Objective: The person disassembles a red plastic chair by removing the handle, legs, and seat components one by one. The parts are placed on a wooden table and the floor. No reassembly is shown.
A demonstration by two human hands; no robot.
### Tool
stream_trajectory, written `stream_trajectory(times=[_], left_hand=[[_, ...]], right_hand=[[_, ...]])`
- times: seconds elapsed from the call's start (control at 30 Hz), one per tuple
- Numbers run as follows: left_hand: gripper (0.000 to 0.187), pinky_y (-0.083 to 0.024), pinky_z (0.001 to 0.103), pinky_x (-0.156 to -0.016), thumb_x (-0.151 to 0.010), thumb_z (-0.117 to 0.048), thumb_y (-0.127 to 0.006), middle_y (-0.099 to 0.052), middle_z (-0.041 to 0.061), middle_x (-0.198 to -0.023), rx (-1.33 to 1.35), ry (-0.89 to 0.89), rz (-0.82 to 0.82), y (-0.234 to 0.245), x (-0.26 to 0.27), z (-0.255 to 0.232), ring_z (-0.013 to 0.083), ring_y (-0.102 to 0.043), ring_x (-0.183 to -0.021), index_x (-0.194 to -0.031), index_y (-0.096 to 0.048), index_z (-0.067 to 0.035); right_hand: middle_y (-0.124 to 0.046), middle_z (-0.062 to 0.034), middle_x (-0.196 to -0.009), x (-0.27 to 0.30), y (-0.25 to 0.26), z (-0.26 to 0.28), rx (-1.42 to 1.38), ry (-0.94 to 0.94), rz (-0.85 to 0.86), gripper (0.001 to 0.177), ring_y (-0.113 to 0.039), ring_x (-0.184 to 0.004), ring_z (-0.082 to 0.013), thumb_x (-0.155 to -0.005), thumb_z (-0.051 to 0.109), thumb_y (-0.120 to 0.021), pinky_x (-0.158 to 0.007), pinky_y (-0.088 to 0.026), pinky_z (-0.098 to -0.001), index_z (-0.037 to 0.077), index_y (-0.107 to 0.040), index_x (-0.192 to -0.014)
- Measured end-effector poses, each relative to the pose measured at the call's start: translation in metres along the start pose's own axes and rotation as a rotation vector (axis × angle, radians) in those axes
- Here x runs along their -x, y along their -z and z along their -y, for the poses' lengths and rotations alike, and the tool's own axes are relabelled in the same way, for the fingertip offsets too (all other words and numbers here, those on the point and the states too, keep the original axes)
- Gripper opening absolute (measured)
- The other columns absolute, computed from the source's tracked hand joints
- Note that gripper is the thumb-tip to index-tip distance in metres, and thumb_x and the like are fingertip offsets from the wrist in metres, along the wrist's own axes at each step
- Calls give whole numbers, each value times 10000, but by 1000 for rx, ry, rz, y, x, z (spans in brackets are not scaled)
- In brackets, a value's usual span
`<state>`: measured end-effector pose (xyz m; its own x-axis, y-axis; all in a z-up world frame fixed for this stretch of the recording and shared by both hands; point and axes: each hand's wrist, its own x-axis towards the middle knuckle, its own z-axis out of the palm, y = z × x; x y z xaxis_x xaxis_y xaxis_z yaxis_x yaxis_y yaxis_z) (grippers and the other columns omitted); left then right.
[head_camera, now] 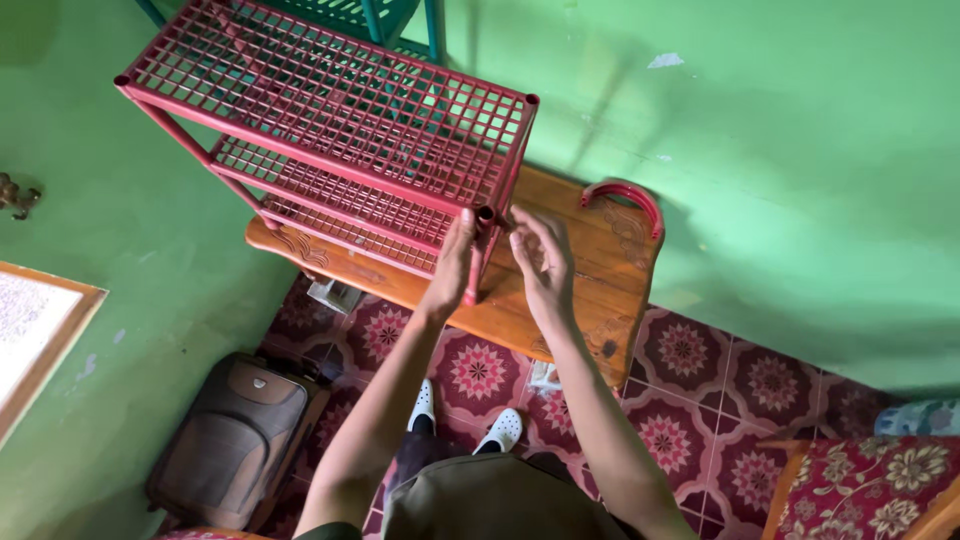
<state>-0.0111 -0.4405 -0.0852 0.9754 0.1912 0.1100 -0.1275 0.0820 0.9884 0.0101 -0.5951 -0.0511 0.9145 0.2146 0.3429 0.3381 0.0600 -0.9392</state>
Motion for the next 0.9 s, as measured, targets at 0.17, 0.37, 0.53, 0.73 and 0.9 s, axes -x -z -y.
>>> stream_trajectory(times=[0.17, 0.37, 0.53, 0.73, 0.9], left_hand=[[523, -388, 331, -959, -1236, -421, -322, -521, 82, -1114, 405, -14, 27, -9, -17, 33, 194, -432, -1034, -1250, -536, 56], [496, -501, 277, -855, -1125, -411, -248, -611, 43, -1059, 227, -83, 34, -11, -16, 38, 120, -567, -965, -1215, -536, -18], [479, -465, 324, -663, -1168, -387, -270, -567, 43, -848, 139, -111, 9, -13, -16, 39, 144, -526, -757, -1044, -539, -10], [488, -429, 334, -630, -1164, -385, -286, -547, 35, -789, 105, -131, -30, -16, -15, 35, 147, -493, -711, -964, -532, -13], [496, -417, 332, -587, -1158, -373, -338, -551, 36, -764, 166, -52, -17, -17, -17, 38, 143, -479, -685, -917, -565, -4]], right_hand=[[-585, -59, -1350, -13, -22, 9, 219, 157, -27, 410, -578, -1156, -135, -1046, 147, -651, -955, -503, -261, 109, -580, -1448], [-626, -60, -1284, -9, -50, 4, 192, -2, -15, 384, -585, -1137, -135, -1083, 161, -607, -972, -480, -254, 119, -608, -1465], [-630, -65, -1302, -4, -66, -4, 129, -8, -110, 346, -598, -1154, -148, -1081, 163, -586, -1000, -474, -275, 95, -624, -1418], [-623, -88, -1346, -4, -72, -10, 189, 88, -175, 312, -569, -1265, -184, -1103, 139, -557, -1114, -428, -309, 61, -627, -1397], [-628, -58, -1338, -4, -75, -11, 166, 59, -197, 313, -586, -1225, -153, -1106, 153, -544, -1088, -447, -284, 58, -625, -1392]])
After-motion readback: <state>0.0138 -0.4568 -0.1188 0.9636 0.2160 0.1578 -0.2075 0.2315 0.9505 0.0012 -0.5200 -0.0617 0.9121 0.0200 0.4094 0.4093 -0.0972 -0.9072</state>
